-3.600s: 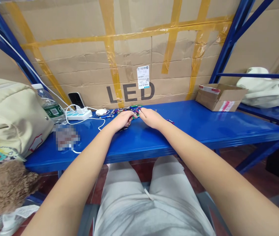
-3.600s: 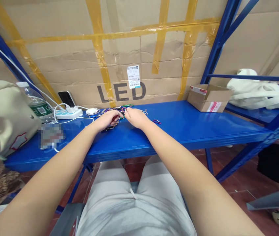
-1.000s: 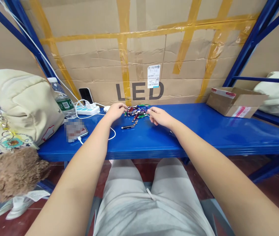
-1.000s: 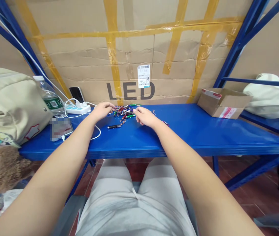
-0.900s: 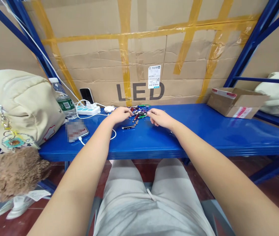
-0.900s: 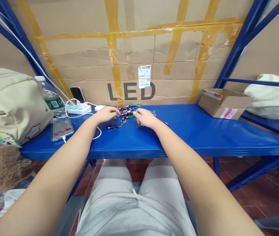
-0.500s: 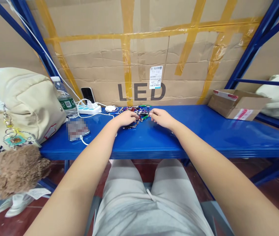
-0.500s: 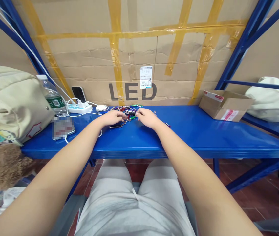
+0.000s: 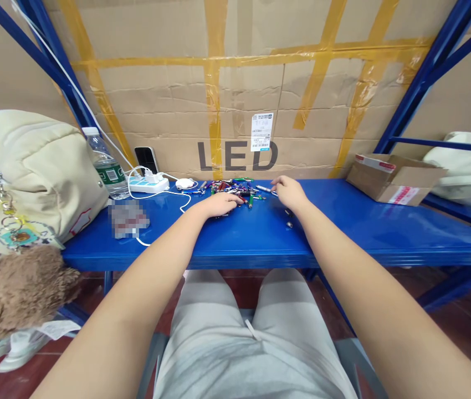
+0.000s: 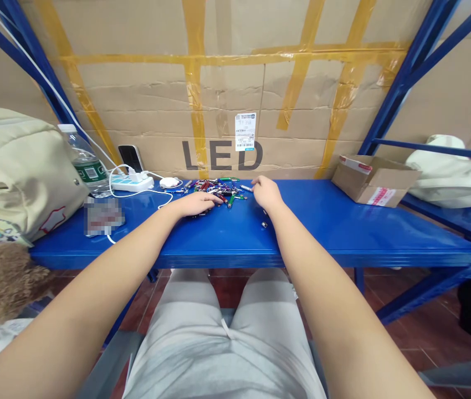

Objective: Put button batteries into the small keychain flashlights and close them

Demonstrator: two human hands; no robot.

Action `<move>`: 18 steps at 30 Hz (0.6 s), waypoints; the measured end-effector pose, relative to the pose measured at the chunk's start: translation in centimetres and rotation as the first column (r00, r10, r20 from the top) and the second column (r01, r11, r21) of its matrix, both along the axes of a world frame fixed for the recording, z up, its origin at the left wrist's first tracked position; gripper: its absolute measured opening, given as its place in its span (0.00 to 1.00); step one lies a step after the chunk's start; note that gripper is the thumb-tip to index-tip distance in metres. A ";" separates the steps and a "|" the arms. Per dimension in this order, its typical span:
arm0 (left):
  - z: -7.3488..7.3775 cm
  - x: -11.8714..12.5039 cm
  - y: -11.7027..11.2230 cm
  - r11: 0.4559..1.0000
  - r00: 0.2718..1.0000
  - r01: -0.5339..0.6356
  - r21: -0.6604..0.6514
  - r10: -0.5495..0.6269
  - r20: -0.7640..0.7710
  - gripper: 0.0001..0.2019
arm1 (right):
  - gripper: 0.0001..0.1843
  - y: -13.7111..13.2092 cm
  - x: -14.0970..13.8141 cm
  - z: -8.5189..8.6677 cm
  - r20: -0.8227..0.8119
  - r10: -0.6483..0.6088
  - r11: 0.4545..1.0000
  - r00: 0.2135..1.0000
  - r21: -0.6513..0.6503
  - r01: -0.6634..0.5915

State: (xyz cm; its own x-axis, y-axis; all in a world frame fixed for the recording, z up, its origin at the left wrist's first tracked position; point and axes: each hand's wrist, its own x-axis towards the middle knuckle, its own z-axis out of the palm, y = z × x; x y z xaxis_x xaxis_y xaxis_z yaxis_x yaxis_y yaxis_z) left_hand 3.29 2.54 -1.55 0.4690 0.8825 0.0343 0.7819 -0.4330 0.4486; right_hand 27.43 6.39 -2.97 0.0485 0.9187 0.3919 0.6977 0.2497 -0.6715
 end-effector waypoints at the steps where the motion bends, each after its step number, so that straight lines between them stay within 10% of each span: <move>1: 0.1 0.1 -0.1 1.000 1.000 0.001 0.005 -0.001 -0.005 0.22 | 0.21 0.0 -0.2 -0.2 0.103 0.058 0.998 0.993 -0.010 -0.057; 8: 0.1 -0.2 0.1 0.998 0.997 0.055 -0.012 -0.054 0.060 0.18 | 0.28 0.1 -1.0 -0.8 0.480 0.333 0.942 0.811 -0.137 -0.306; 18: 0.0 -1.4 0.7 0.993 1.000 -0.009 0.114 0.007 0.019 0.16 | 0.21 0.0 -0.3 -0.4 0.531 0.247 0.968 0.811 -0.094 -0.233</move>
